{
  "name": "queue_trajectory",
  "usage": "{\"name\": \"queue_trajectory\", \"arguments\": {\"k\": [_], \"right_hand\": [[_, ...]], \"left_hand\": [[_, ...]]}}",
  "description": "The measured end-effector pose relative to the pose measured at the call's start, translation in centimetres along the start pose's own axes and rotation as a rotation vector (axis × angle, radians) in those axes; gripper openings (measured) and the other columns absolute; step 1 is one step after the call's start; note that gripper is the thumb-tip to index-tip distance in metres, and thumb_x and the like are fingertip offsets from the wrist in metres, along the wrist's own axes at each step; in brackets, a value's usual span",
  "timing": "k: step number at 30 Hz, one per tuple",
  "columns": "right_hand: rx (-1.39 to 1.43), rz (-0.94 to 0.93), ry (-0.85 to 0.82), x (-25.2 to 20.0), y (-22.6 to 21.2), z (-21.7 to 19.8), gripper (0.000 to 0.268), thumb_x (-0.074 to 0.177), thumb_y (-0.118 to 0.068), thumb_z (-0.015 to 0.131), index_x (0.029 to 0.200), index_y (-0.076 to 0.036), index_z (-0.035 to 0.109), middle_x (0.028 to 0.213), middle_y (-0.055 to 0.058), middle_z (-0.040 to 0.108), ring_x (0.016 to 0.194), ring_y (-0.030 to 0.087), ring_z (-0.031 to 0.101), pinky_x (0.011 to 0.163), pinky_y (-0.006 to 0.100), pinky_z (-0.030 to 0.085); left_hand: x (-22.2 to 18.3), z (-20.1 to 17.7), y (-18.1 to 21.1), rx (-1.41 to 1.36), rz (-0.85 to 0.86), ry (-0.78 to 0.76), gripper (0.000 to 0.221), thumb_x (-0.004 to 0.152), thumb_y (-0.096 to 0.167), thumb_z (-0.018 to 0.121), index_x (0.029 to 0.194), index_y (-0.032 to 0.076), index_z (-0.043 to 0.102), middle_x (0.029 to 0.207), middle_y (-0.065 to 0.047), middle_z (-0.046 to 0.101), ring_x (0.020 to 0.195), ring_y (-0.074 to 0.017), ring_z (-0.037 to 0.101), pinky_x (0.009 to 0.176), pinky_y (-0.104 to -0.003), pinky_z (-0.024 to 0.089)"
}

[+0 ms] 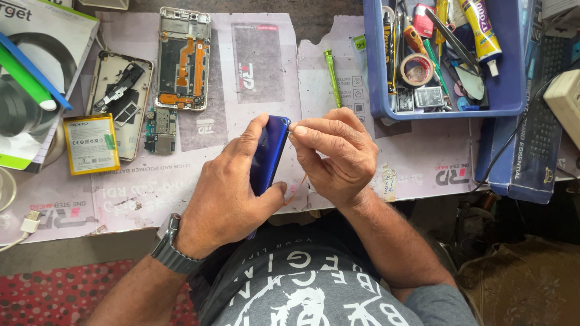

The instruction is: The person inspects a cracked smartphone, writes on its back with a marker, and uses a green tool to pry at the edges. They also remove a SIM card tray and handle a thin orange wire while working at a cluttered repair bench.

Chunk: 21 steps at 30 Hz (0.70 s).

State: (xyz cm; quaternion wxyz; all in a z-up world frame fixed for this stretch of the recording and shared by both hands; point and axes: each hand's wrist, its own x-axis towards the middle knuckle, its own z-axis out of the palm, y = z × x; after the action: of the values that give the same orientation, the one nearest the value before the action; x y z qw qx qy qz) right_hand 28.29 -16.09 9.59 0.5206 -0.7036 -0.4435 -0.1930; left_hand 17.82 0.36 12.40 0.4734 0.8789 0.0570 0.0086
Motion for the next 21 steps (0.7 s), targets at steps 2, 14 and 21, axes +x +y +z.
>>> {"name": "queue_trajectory", "arguments": {"k": [2,14,21], "right_hand": [[-0.004,-0.001,0.003,-0.02,-0.01,-0.01,0.026,0.091,0.001,0.084,0.111,-0.009,0.071,0.099,0.006,0.075,0.083,0.017,0.064,0.067,0.029,0.050],[-0.031,-0.012,0.005,0.06,0.16,0.27,0.025,0.090,0.002,0.085,0.108,-0.008,0.072,0.095,0.005,0.074,0.083,0.018,0.063,0.069,0.031,0.051],[-0.034,-0.005,0.001,-0.03,0.47,0.26,0.023,0.090,0.000,0.086,0.106,-0.008,0.072,0.095,0.006,0.074,0.083,0.019,0.065,0.070,0.031,0.053]], "left_hand": [[-0.02,-0.03,-0.04,-0.004,0.003,0.003,0.097,0.074,0.027,0.079,0.152,-0.008,0.033,0.129,-0.032,0.063,0.112,-0.0414,0.069,0.094,-0.045,0.054],[0.05,-0.25,-0.17,-0.023,-0.044,-0.007,0.095,0.072,0.028,0.076,0.152,-0.005,0.035,0.127,-0.030,0.065,0.110,-0.0404,0.069,0.095,-0.044,0.054],[0.07,0.01,-0.27,-0.009,-0.030,0.005,0.095,0.072,0.027,0.076,0.151,-0.006,0.036,0.127,-0.030,0.064,0.111,-0.0406,0.069,0.095,-0.044,0.054]]}}
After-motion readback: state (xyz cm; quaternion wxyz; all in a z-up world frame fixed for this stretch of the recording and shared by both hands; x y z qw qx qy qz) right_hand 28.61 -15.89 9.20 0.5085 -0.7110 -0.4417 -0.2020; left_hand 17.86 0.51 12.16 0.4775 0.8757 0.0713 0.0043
